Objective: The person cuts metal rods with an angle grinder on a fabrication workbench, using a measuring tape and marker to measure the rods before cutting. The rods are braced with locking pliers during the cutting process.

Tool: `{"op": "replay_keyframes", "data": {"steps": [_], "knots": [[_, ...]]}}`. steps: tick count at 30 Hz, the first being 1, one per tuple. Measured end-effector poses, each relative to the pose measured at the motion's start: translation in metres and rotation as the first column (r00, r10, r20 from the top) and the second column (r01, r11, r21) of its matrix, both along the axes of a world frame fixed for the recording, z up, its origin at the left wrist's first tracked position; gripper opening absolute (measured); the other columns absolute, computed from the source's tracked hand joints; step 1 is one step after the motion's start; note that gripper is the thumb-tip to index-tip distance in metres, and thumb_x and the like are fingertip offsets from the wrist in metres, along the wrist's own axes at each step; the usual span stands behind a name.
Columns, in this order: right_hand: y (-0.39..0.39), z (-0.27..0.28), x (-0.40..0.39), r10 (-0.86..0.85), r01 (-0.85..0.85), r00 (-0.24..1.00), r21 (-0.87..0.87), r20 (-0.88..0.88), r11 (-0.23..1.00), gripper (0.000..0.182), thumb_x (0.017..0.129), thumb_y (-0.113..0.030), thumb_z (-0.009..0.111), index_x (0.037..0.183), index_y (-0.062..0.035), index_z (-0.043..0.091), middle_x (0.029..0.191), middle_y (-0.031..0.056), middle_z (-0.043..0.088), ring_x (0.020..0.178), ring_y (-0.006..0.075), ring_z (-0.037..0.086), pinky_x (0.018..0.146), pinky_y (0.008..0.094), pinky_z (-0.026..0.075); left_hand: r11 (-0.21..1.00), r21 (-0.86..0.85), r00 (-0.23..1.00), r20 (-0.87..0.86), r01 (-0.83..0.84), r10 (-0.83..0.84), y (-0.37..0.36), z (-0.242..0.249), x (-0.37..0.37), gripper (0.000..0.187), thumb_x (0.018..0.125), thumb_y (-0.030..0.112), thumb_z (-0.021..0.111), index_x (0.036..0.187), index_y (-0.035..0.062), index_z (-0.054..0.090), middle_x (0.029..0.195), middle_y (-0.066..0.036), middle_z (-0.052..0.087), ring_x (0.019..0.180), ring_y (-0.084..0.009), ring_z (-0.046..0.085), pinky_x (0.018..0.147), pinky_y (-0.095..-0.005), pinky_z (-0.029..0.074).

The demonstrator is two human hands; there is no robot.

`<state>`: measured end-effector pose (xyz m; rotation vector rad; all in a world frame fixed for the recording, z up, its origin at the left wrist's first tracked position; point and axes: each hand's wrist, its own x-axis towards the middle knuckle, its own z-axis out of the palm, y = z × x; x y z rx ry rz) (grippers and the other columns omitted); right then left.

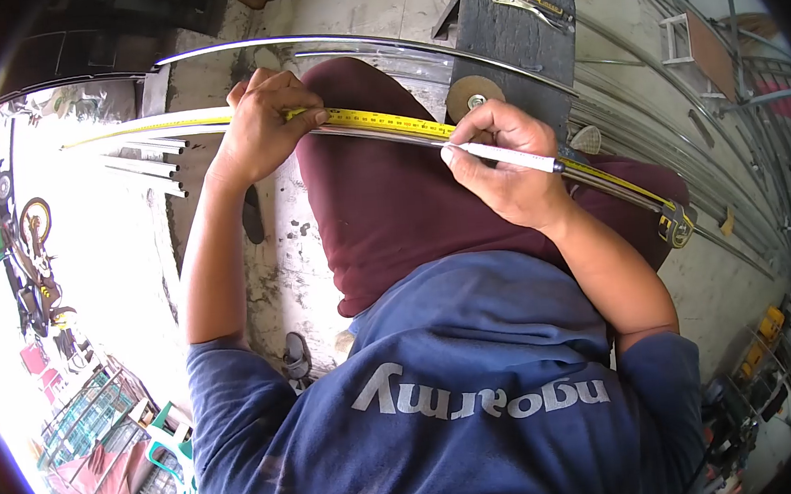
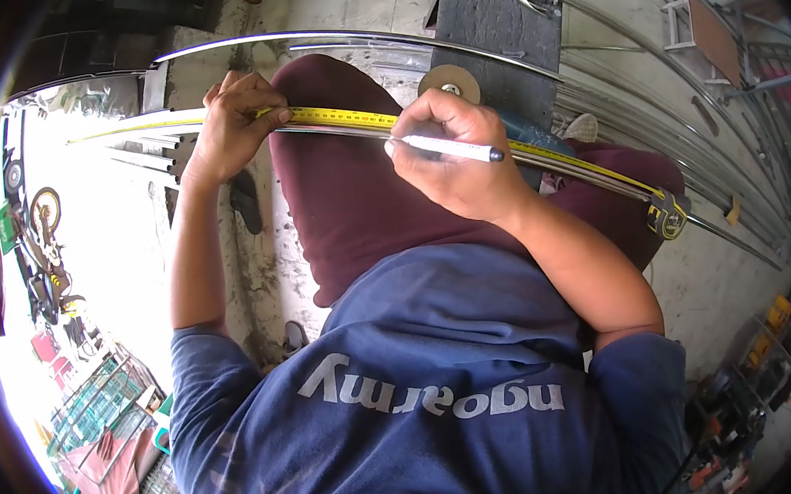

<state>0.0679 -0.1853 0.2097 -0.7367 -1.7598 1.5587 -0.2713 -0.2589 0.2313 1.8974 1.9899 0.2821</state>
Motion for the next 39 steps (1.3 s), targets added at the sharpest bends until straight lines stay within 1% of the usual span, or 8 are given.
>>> {"op": "replay_keyframes", "data": {"steps": [8,11,14,23,28,35,38,39], "knots": [[-0.015,-0.026,-0.002,-0.096,0.098,0.995,0.136,-0.022,0.986,0.019,0.09,-0.002,0.085,0.098,-0.0058,0.068,0.085,0.0034,0.073,0.071,0.0107,0.069,0.068,0.0287,0.056,0.998,-0.058,1.0,0.023,-0.008,0.009,-0.001,-0.008,-0.006,0.02,0.097,0.035,0.087,0.107,0.0182,0.089,0.107,0.003,0.076,0.122,-0.021,0.064,0.125,-0.0491,0.035],[-0.02,-0.023,-0.004,-0.114,0.111,0.993,0.256,-0.001,0.96,0.02,0.088,-0.001,0.085,0.097,-0.006,0.068,0.086,0.0051,0.072,0.071,0.0145,0.07,0.068,0.0293,0.056,0.999,-0.038,0.999,0.053,0.008,-0.006,-0.002,-0.01,-0.001,0.021,0.095,0.037,0.088,0.105,0.0182,0.089,0.105,0.002,0.075,0.122,-0.0211,0.064,0.125,-0.0486,0.035],[-0.022,-0.028,-0.001,-0.106,0.11,0.994,0.269,-0.028,0.957,0.021,0.086,0.001,0.084,0.096,-0.0053,0.067,0.088,0.0063,0.071,0.072,0.0171,0.069,0.068,0.0304,0.055,0.974,0.215,0.99,0.099,0.075,-0.099,0.0,-0.017,0.025,0.018,0.089,0.027,0.093,0.097,0.0122,0.088,0.09,-0.002,0.071,0.099,-0.0248,0.061,0.1,-0.0419,0.05],[-0.017,-0.027,0.001,-0.06,0.079,0.995,0.275,-0.077,0.958,0.022,0.087,0.008,0.081,0.099,-0.0033,0.067,0.093,0.0089,0.071,0.081,0.0187,0.071,0.075,0.0313,0.057,0.985,0.171,0.996,0.072,0.037,-0.05,-0.002,-0.013,0.038,0.019,0.09,0.034,0.092,0.1,0.0178,0.09,0.102,0.001,0.075,0.116,-0.0228,0.064,0.115,-0.0462,0.038],[-0.019,-0.028,0.001,-0.015,0.029,0.998,0.267,-0.054,0.963,0.026,0.088,0.009,0.08,0.106,-0.0032,0.065,0.097,0.0094,0.071,0.084,0.0169,0.068,0.078,0.03,0.057,0.972,0.231,0.997,0.054,0.037,-0.05,-0.008,-0.021,0.027,0.019,0.09,0.037,0.093,0.1,0.0211,0.09,0.104,0.004,0.073,0.118,-0.0195,0.059,0.114,-0.0432,0.034],[-0.019,-0.027,0.003,0.011,0.0,0.999,0.273,-0.04,0.962,0.023,0.093,0.005,0.08,0.107,-0.0032,0.064,0.098,0.0092,0.07,0.085,0.0174,0.067,0.079,0.031,0.057,0.945,0.322,0.997,0.037,0.056,-0.072,-0.015,-0.023,0.002,0.02,0.088,0.04,0.093,0.098,0.023,0.089,0.103,0.006,0.072,0.116,-0.0189,0.059,0.112,-0.044,0.034],[-0.019,-0.026,0.0,0.015,-0.004,0.999,0.274,-0.037,0.962,0.022,0.094,0.004,0.08,0.107,-0.0031,0.064,0.098,0.0092,0.07,0.085,0.0175,0.067,0.079,0.0312,0.057,0.941,0.334,0.995,0.066,0.049,-0.075,-0.014,-0.027,-0.002,0.019,0.09,0.041,0.09,0.096,0.0228,0.088,0.098,0.003,0.071,0.114,-0.0232,0.059,0.11,-0.0493,0.034],[-0.019,-0.025,0.0,0.015,-0.004,0.999,0.279,-0.035,0.96,0.022,0.094,0.004,0.08,0.106,-0.003,0.064,0.098,0.0093,0.07,0.085,0.0175,0.067,0.079,0.0312,0.057,0.939,0.339,0.996,0.052,0.054,-0.077,-0.014,-0.026,-0.003,0.018,0.089,0.039,0.092,0.097,0.0231,0.089,0.099,0.004,0.071,0.114,-0.0216,0.059,0.109,-0.047,0.034]]}}
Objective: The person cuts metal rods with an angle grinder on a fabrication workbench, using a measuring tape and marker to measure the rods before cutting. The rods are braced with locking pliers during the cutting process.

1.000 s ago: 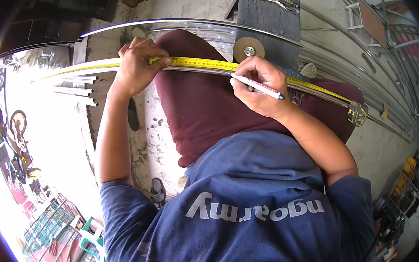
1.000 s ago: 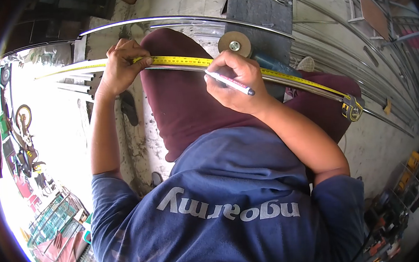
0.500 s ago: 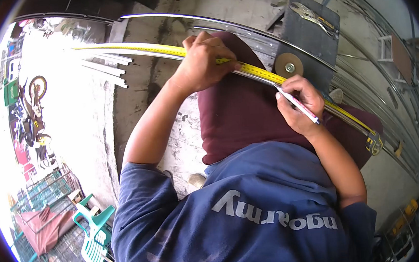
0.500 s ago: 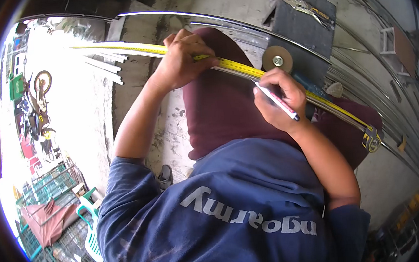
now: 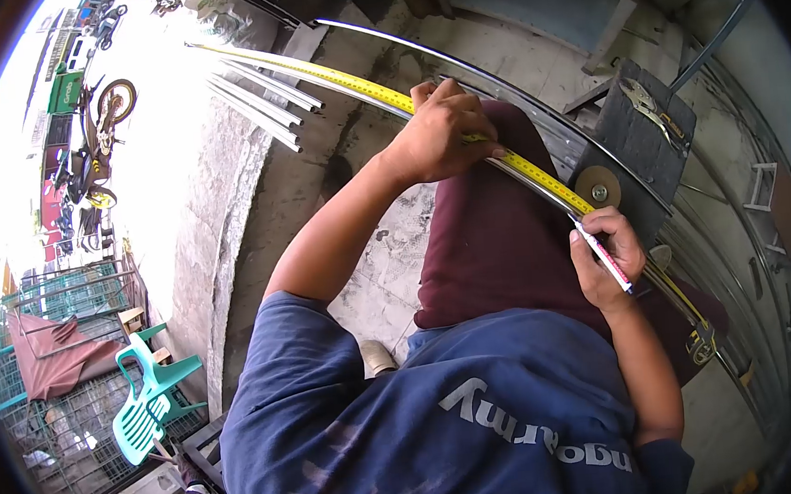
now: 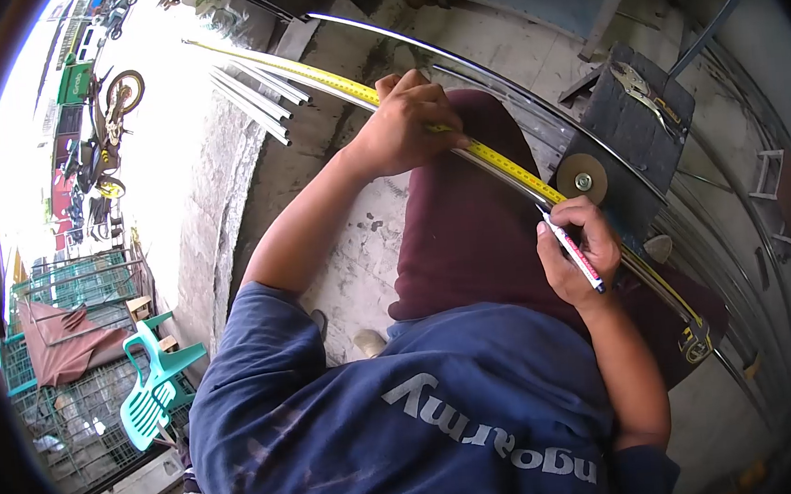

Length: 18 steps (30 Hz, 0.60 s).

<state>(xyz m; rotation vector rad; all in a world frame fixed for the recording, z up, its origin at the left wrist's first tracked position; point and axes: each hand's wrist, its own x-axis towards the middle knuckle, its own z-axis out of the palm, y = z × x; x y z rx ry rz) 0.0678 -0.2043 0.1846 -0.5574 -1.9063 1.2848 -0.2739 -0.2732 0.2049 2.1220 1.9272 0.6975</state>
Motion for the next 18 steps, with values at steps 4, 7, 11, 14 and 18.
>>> {"op": "replay_keyframes", "data": {"steps": [4,7,11,14,18], "knots": [[0.001,-0.001,0.0,0.001,-0.001,1.0,-0.003,-0.01,1.0,0.022,0.094,0.004,0.08,0.107,-0.0029,0.064,0.098,0.0095,0.071,0.086,0.0178,0.068,0.079,0.0314,0.057,1.0,0.025,1.0,-0.014,0.01,-0.009,0.001,0.0,-0.003,0.018,0.086,0.036,0.096,0.097,0.0238,0.089,0.101,0.007,0.07,0.113,-0.0185,0.059,0.107,-0.0426,0.035],[0.001,-0.002,0.0,-0.001,0.001,1.0,-0.001,-0.02,1.0,0.023,0.092,0.006,0.08,0.107,-0.0027,0.064,0.099,0.0102,0.072,0.086,0.0183,0.069,0.08,0.0315,0.057,1.0,0.024,1.0,-0.02,0.0,0.001,0.0,0.002,-0.002,0.018,0.085,0.036,0.096,0.097,0.0237,0.089,0.1,0.007,0.07,0.112,-0.0185,0.059,0.107,-0.0425,0.035],[0.003,0.004,-0.002,-0.01,0.009,1.0,0.053,0.006,0.999,0.025,0.088,0.007,0.083,0.103,-0.0038,0.067,0.095,0.0112,0.075,0.084,0.0214,0.075,0.079,0.0331,0.06,0.999,-0.003,0.999,-0.004,-0.033,0.033,0.002,0.005,0.0,0.018,0.086,0.033,0.095,0.097,0.02,0.089,0.099,0.005,0.071,0.111,-0.0184,0.061,0.112,-0.0429,0.035],[0.003,0.004,-0.007,-0.019,0.02,1.0,0.069,-0.012,0.997,0.025,0.086,0.006,0.086,0.099,-0.0046,0.068,0.09,0.0111,0.076,0.08,0.0246,0.077,0.076,0.0346,0.061,0.997,-0.056,0.999,-0.023,-0.045,0.044,0.001,0.007,-0.004,0.021,0.086,0.039,0.094,0.096,0.0212,0.09,0.101,0.006,0.075,0.113,-0.0185,0.062,0.112,-0.0447,0.035],[0.001,0.0,-0.016,-0.023,0.025,0.999,0.069,-0.038,0.997,0.021,0.086,0.006,0.086,0.096,-0.0038,0.069,0.09,0.0114,0.077,0.079,0.0237,0.077,0.074,0.0343,0.06,0.995,-0.083,0.998,-0.016,-0.063,0.062,0.002,0.008,-0.004,0.018,0.088,0.036,0.094,0.096,0.0201,0.09,0.099,0.006,0.073,0.111,-0.0165,0.061,0.113,-0.0428,0.035]]}}
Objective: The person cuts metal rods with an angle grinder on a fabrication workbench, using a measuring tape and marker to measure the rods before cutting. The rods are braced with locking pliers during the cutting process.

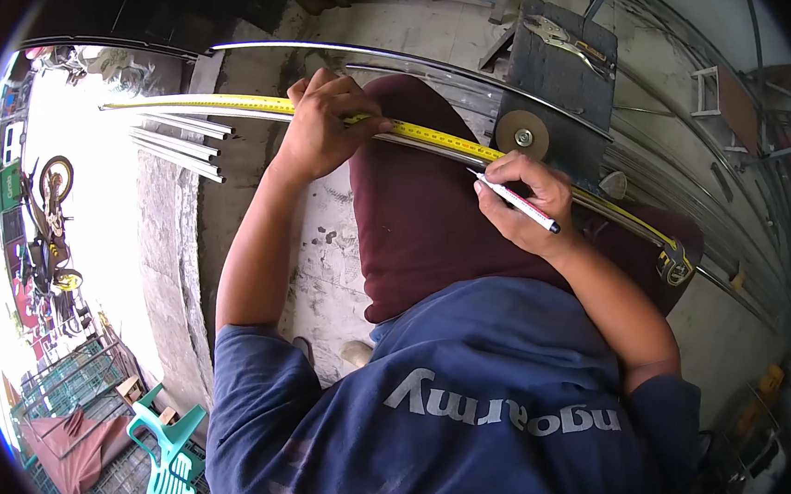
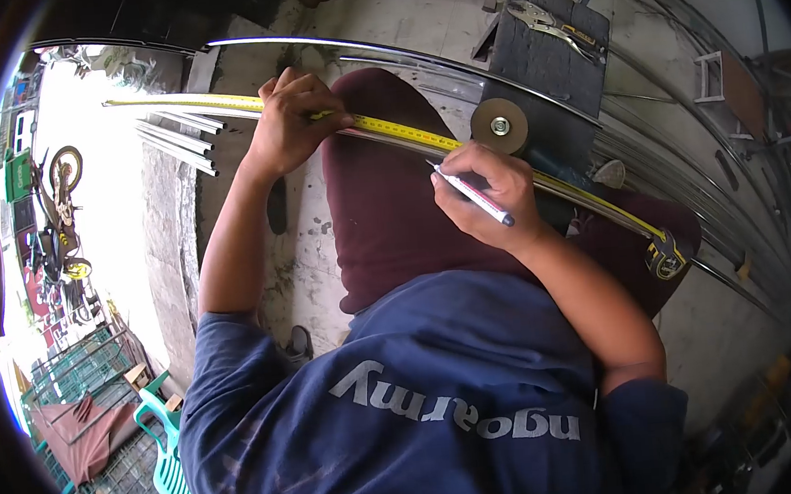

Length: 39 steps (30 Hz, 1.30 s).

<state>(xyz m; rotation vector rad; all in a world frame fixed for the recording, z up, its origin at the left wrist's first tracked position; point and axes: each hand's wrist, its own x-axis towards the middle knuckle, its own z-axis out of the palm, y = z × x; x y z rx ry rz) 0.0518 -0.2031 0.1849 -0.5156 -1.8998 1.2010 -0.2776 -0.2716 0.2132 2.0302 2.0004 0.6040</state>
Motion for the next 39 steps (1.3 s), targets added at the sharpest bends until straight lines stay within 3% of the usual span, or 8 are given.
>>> {"op": "replay_keyframes", "data": {"steps": [15,21,26,27,39], "knots": [[0.0,-0.002,-0.001,0.001,-0.003,0.999,0.062,0.033,0.998,0.03,0.083,0.008,0.086,0.1,-0.0055,0.066,0.093,0.0119,0.076,0.082,0.0261,0.077,0.078,0.0363,0.063,1.0,0.013,1.0,0.026,-0.004,0.003,-0.003,0.002,0.0,0.02,0.086,0.03,0.095,0.1,0.0177,0.09,0.1,0.004,0.072,0.115,-0.0186,0.06,0.116,-0.0432,0.034],[0.0,-0.004,0.002,0.014,-0.014,1.0,0.005,0.016,1.0,0.027,0.085,0.007,0.085,0.1,-0.0043,0.066,0.093,0.0119,0.075,0.082,0.0248,0.076,0.077,0.0352,0.062,1.0,0.009,1.0,0.01,-0.007,0.007,-0.003,0.004,0.001,0.019,0.087,0.031,0.095,0.101,0.0185,0.09,0.102,0.004,0.073,0.114,-0.0186,0.061,0.117,-0.0435,0.034],[0.002,-0.002,0.026,-0.027,0.027,0.999,0.016,0.033,1.0,0.022,0.089,0.007,0.082,0.098,-0.0024,0.065,0.091,0.0109,0.074,0.079,0.0176,0.07,0.074,0.03,0.056,0.999,-0.001,0.999,-0.026,-0.035,0.035,-0.002,0.0,0.004,0.014,0.089,0.032,0.094,0.095,0.0198,0.09,0.102,0.007,0.073,0.112,-0.0169,0.062,0.115,-0.0425,0.035],[0.001,-0.004,0.032,-0.066,0.065,0.997,0.014,0.039,0.998,0.024,0.085,0.006,0.084,0.096,-0.0047,0.065,0.089,0.0103,0.075,0.075,0.0212,0.073,0.071,0.0326,0.058,0.999,0.0,0.999,-0.036,-0.036,0.036,-0.003,0.0,0.004,0.015,0.088,0.032,0.094,0.096,0.0198,0.09,0.102,0.007,0.074,0.111,-0.017,0.062,0.114,-0.0421,0.035],[-0.001,-0.013,0.076,-0.148,0.147,0.989,0.059,0.011,0.987,0.026,0.083,0.008,0.084,0.094,-0.0045,0.064,0.09,0.0101,0.075,0.072,0.0184,0.071,0.068,0.0304,0.056,0.999,-0.025,0.999,-0.039,-0.021,0.02,0.003,0.006,0.007,0.016,0.087,0.028,0.093,0.093,0.0139,0.087,0.096,0.004,0.073,0.107,-0.0194,0.064,0.115,-0.0431,0.037]]}}
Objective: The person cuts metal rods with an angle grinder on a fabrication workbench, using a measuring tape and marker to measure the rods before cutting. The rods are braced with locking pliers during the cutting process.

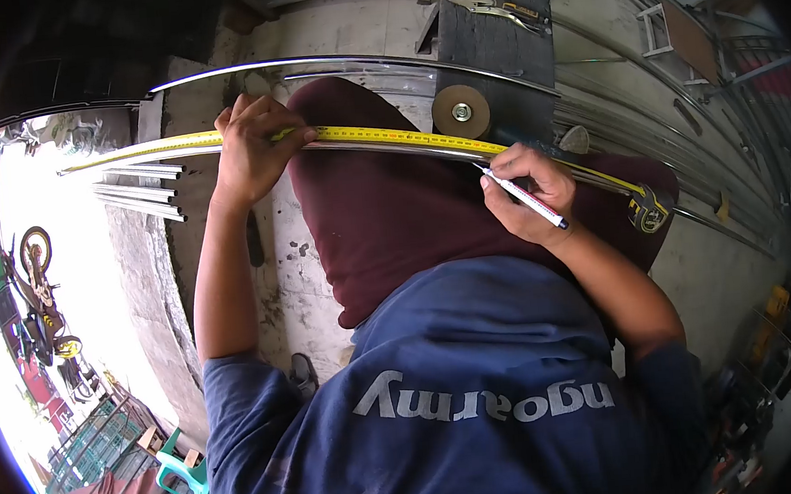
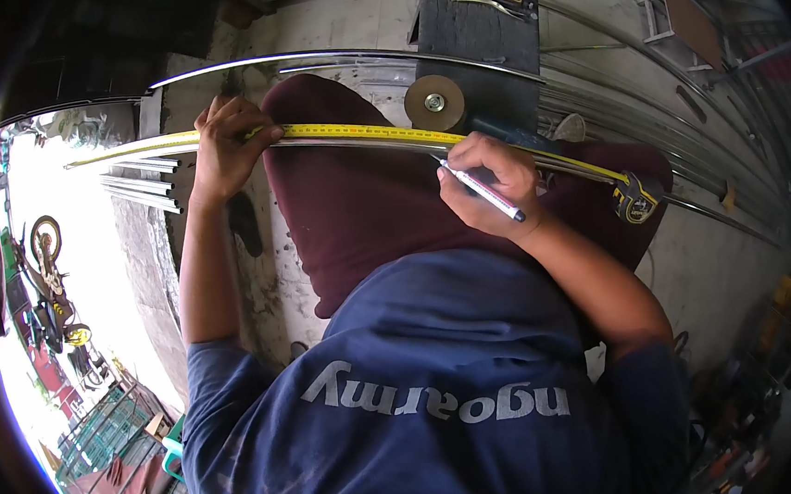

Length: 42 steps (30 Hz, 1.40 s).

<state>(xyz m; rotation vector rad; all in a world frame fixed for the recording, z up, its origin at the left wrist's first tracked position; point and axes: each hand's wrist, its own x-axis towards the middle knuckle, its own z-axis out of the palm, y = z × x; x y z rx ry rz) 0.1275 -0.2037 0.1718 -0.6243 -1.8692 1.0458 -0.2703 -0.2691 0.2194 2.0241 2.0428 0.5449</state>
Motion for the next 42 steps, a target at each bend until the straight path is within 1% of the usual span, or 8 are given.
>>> {"op": "replay_keyframes", "data": {"steps": [12,20,21,23,29,33,40,42], "knots": [[0.004,0.011,-0.072,0.143,-0.145,0.988,-0.029,-0.054,0.989,0.022,0.086,0.006,0.083,0.092,-0.0043,0.065,0.086,0.0092,0.072,0.073,0.0195,0.072,0.069,0.0319,0.056,1.0,-0.004,1.0,-0.018,0.005,-0.006,0.0,-0.002,-0.001,0.015,0.09,0.031,0.092,0.093,0.0163,0.088,0.097,0.004,0.073,0.108,-0.0194,0.063,0.113,-0.043,0.036],[0.017,0.006,-0.006,0.101,-0.103,0.993,0.022,0.062,0.994,0.022,0.088,0.009,0.08,0.093,-0.0024,0.062,0.087,0.0122,0.073,0.072,0.0151,0.069,0.065,0.0294,0.054,1.0,-0.007,1.0,-0.008,0.007,-0.007,-0.002,-0.002,-0.002,0.015,0.091,0.031,0.091,0.094,0.0167,0.087,0.097,0.005,0.073,0.108,-0.0193,0.064,0.112,-0.0435,0.036],[0.016,0.005,0.002,0.069,-0.07,0.995,0.003,0.067,0.998,0.025,0.084,0.006,0.084,0.092,-0.0051,0.063,0.085,0.0101,0.072,0.068,0.0195,0.069,0.064,0.0323,0.054,1.0,-0.01,1.0,-0.006,0.002,-0.002,-0.003,-0.002,-0.002,0.015,0.091,0.03,0.091,0.094,0.0166,0.087,0.097,0.005,0.073,0.108,-0.0192,0.064,0.113,-0.0436,0.036],[0.016,0.005,0.017,0.054,-0.052,0.994,-0.029,0.092,0.998,0.026,0.083,0.007,0.084,0.091,-0.0049,0.062,0.085,0.0103,0.072,0.069,0.0193,0.069,0.063,0.0325,0.054,1.0,-0.018,1.0,-0.005,0.002,-0.002,-0.003,-0.002,-0.002,0.014,0.091,0.029,0.091,0.094,0.0162,0.087,0.097,0.005,0.073,0.108,-0.0189,0.064,0.114,-0.0436,0.035],[0.01,0.008,0.0,0.019,-0.024,0.997,0.076,0.072,0.997,0.027,0.084,0.008,0.085,0.092,-0.0031,0.062,0.086,0.0113,0.072,0.07,0.0182,0.069,0.065,0.0307,0.054,0.999,-0.039,0.999,0.035,0.017,-0.016,0.002,-0.001,-0.002,0.017,0.091,0.03,0.091,0.097,0.0144,0.088,0.096,0.004,0.071,0.105,-0.0193,0.063,0.117,-0.0428,0.035],[0.003,0.004,-0.022,0.018,-0.019,1.0,0.052,0.026,0.998,0.027,0.083,0.004,0.087,0.094,-0.0037,0.064,0.082,0.0111,0.071,0.068,0.024,0.072,0.063,0.0344,0.057,0.997,-0.07,0.999,0.041,0.012,-0.009,0.004,-0.003,-0.005,0.02,0.092,0.031,0.091,0.097,0.0125,0.088,0.097,0.003,0.072,0.108,-0.0195,0.065,0.118,-0.0433,0.036],[0.003,-0.002,-0.02,-0.027,0.025,0.999,0.058,0.027,0.998,0.026,0.08,0.004,0.086,0.086,-0.0043,0.062,0.076,0.0114,0.063,0.062,0.0287,0.065,0.059,0.0377,0.053,0.995,-0.104,0.999,0.036,0.01,-0.006,0.006,-0.003,-0.004,0.023,0.091,0.033,0.091,0.098,0.0111,0.088,0.101,0.002,0.075,0.111,-0.0209,0.066,0.117,-0.0451,0.038],[0.004,-0.003,-0.018,-0.017,0.014,0.999,0.071,0.046,0.997,0.028,0.08,0.007,0.086,0.087,-0.0027,0.061,0.078,0.0124,0.068,0.064,0.025,0.069,0.06,0.0351,0.054,0.994,-0.105,1.0,0.027,0.011,-0.008,0.006,-0.003,-0.004,0.023,0.091,0.033,0.091,0.098,0.0115,0.088,0.102,0.002,0.076,0.111,-0.0212,0.066,0.117,-0.0456,0.039]]}}
